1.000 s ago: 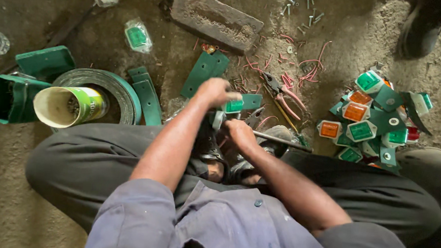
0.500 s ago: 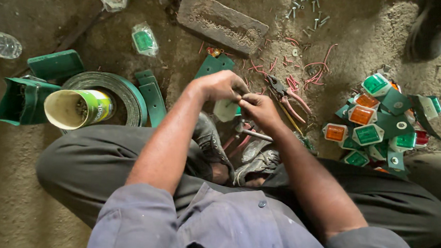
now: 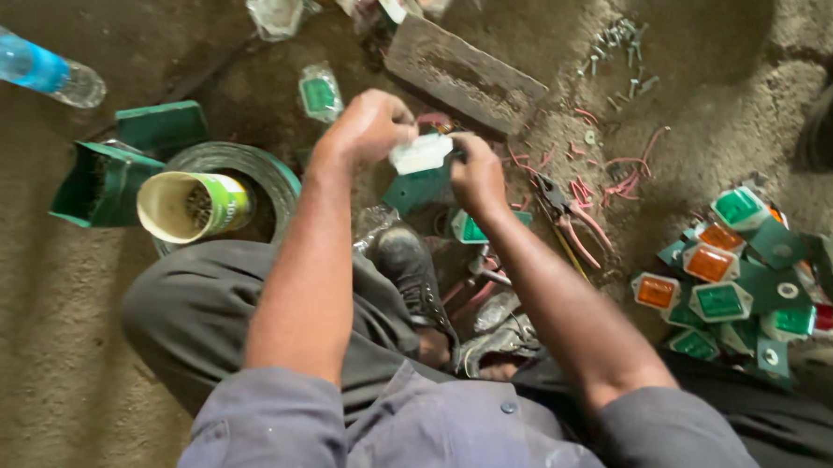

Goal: The person sits on the floor and assembles small electrical components. They use a hammer to secure parts onto a green metal bracket and a screwdriver to tighten screws. The person handles multiple components, including green and orange plastic pieces, and places the finished assemblies on the floor.

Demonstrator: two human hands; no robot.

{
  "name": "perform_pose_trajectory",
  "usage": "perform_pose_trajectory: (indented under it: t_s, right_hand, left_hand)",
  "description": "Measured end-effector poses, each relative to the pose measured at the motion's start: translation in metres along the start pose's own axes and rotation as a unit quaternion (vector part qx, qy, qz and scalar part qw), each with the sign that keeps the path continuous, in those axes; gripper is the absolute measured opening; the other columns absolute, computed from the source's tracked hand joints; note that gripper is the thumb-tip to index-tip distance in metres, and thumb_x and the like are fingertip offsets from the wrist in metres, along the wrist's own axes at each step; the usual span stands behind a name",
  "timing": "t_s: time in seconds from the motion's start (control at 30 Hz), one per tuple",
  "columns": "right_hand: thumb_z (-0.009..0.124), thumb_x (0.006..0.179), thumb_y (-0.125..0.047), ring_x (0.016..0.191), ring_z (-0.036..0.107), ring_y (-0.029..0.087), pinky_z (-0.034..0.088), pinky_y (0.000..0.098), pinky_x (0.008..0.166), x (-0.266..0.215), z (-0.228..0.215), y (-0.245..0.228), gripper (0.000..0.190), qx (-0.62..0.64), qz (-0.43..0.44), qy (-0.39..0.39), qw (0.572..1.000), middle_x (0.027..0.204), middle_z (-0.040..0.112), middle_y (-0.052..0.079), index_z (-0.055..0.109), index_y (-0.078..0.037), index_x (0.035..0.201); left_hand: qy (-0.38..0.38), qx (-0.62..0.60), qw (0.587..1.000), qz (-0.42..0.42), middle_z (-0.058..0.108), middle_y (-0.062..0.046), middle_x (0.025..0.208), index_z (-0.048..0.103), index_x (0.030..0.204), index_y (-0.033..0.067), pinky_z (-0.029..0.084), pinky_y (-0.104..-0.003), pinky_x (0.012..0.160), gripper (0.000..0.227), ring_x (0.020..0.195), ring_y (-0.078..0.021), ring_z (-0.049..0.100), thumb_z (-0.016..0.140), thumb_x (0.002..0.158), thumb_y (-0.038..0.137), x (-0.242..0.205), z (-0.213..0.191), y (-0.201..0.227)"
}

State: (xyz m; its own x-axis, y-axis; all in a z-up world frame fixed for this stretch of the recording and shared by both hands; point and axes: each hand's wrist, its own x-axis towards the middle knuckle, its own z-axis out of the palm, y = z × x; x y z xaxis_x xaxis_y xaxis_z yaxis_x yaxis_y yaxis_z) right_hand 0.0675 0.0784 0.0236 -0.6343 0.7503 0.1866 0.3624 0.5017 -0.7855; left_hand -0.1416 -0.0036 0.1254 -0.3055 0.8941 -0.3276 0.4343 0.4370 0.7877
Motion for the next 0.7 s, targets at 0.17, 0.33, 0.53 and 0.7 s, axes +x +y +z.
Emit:
perform_pose_trajectory:
  t_s: [0.17, 0.33, 0.53, 0.7]
  right_hand:
    - [0.064, 0.079, -0.01, 0.123, 0.053, 0.032, 0.041, 0.0546, 0.098, 0.009, 0.021, 0.002, 0.055, -0.282, -0.186, -0.309, 0.889, 0.132, 0.06, 0.01, 0.064, -0.018, 0.134]
    - [0.062, 0.09, -0.016, 0.131, 0.052, 0.026, 0.036, 0.0596, 0.112, 0.017, 0.031, 0.0, 0.045, -0.389, -0.25, -0.353, 0.814, 0.132, 0.059, 0.005, 0.06, -0.018, 0.135]
    - [0.064, 0.084, -0.025, 0.125, 0.054, 0.032, 0.039, 0.059, 0.108, 0.019, -0.018, -0.02, 0.06, -0.24, -0.2, -0.258, 0.914, 0.128, 0.059, 0.016, 0.053, -0.004, 0.14]
    - [0.047, 0.114, -0.039, 0.109, 0.064, 0.03, 0.051, 0.0542, 0.101, 0.02, -0.075, -0.033, 0.051, 0.365, 0.213, -0.186, 0.887, 0.125, 0.063, 0.019, 0.057, 0.002, 0.142]
  left_hand:
    - [0.099, -0.249, 0.957, 0.113, 0.079, -0.004, 0.09, 0.079, 0.1, 0.0016, 0.056, -0.025, 0.072, 0.014, 0.078, -0.006, 0.068, 0.079, 0.087, 0.006, 0.003, -0.017, 0.014]
    - [0.19, -0.337, 0.909, 0.153, 0.08, -0.003, 0.092, 0.079, 0.099, 0.0029, 0.059, -0.022, 0.074, 0.013, 0.081, -0.0058, 0.071, 0.078, 0.088, -0.003, -0.004, -0.024, 0.024]
    - [0.203, -0.359, 0.907, 0.087, 0.079, -0.003, 0.087, 0.079, 0.097, 0.0032, 0.061, -0.024, 0.067, 0.009, 0.074, -0.0076, 0.072, 0.078, 0.088, 0.001, -0.01, -0.034, 0.03]
    - [0.106, -0.373, 0.915, 0.109, 0.077, -0.003, 0.084, 0.076, 0.099, 0.0029, 0.059, -0.025, 0.064, 0.009, 0.072, -0.0083, 0.071, 0.075, 0.092, 0.007, -0.014, -0.034, 0.04]
